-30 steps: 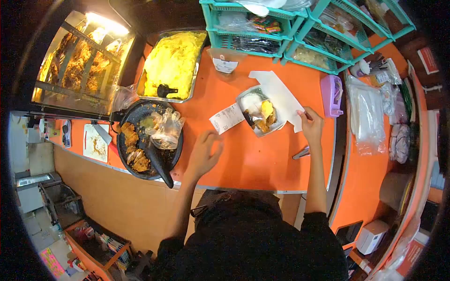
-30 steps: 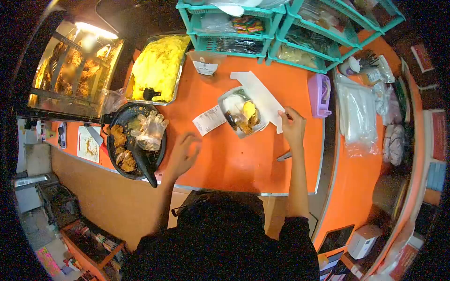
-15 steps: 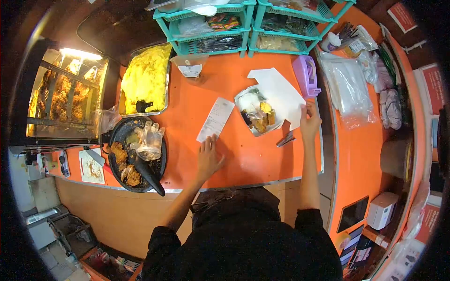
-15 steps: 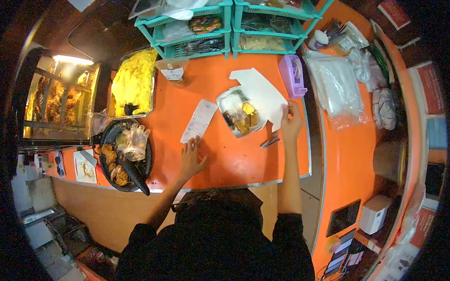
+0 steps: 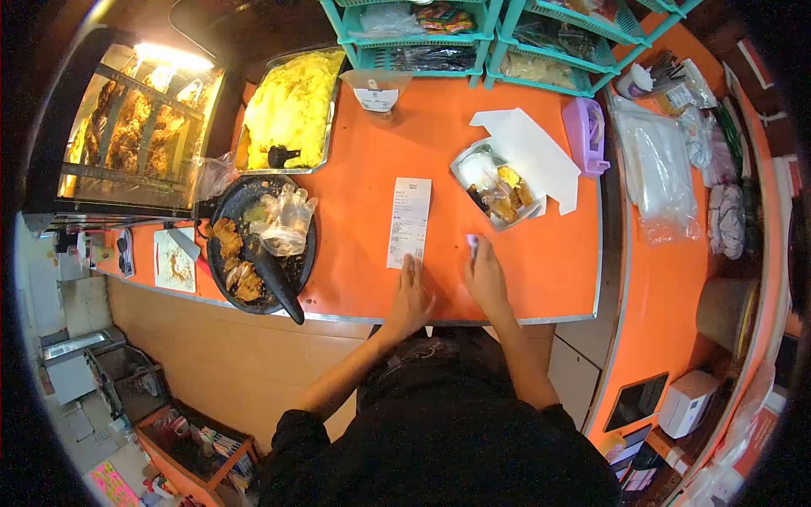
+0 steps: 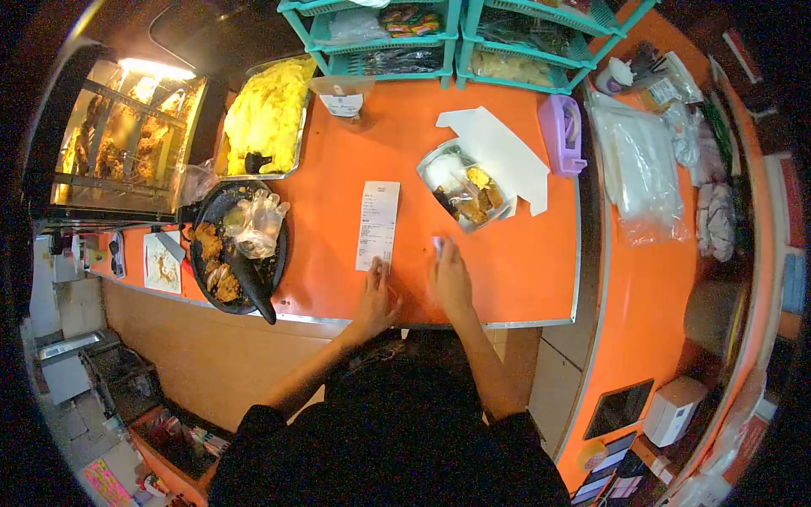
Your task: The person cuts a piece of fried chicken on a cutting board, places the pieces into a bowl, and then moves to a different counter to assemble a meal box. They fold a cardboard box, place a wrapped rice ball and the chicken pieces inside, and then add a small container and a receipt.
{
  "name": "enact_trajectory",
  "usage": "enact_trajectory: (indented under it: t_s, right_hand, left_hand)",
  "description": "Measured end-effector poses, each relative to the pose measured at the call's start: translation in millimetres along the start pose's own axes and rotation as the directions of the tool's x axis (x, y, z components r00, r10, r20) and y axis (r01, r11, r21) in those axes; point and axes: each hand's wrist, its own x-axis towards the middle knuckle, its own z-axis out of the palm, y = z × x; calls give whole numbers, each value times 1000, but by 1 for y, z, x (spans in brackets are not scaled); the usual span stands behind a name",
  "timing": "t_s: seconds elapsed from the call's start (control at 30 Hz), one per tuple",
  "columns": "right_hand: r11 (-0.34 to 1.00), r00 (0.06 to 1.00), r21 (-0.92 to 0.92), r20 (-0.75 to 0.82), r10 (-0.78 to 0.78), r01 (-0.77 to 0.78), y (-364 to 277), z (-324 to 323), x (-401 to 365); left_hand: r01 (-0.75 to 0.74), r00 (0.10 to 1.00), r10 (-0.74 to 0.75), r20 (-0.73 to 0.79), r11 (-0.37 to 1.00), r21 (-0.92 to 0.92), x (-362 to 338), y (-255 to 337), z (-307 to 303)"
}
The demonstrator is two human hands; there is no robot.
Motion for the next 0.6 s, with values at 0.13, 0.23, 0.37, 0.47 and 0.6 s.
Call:
enact_trajectory:
  t_s: [0.13, 0.23, 0.37, 0.47, 0.6]
  right_hand:
    - [926, 940, -186, 155, -303, 329, -50, 42, 73]
    - [829, 887, -323, 100, -450, 457, -53, 60, 112]
    - [777, 838, -512, -181, -514, 366, -72, -47, 134]
    - [812, 840, -583, -443, -312, -5, -12, -136, 163]
    - [941, 991, -336, -113, -74, 32, 41, -185, 157]
  left_hand:
    - [-79, 996, 84, 22, 984, -159, -6, -13, -6]
    - [-148, 989, 143, -50, 981, -127, -1, -23, 3]
    - [-89, 995, 96, 26, 979, -185, 1, -33, 0]
    - [-10, 995, 14, -103, 999, 40, 13, 3, -19]
    - [-190, 981, 180, -67, 961, -202, 56, 100, -20]
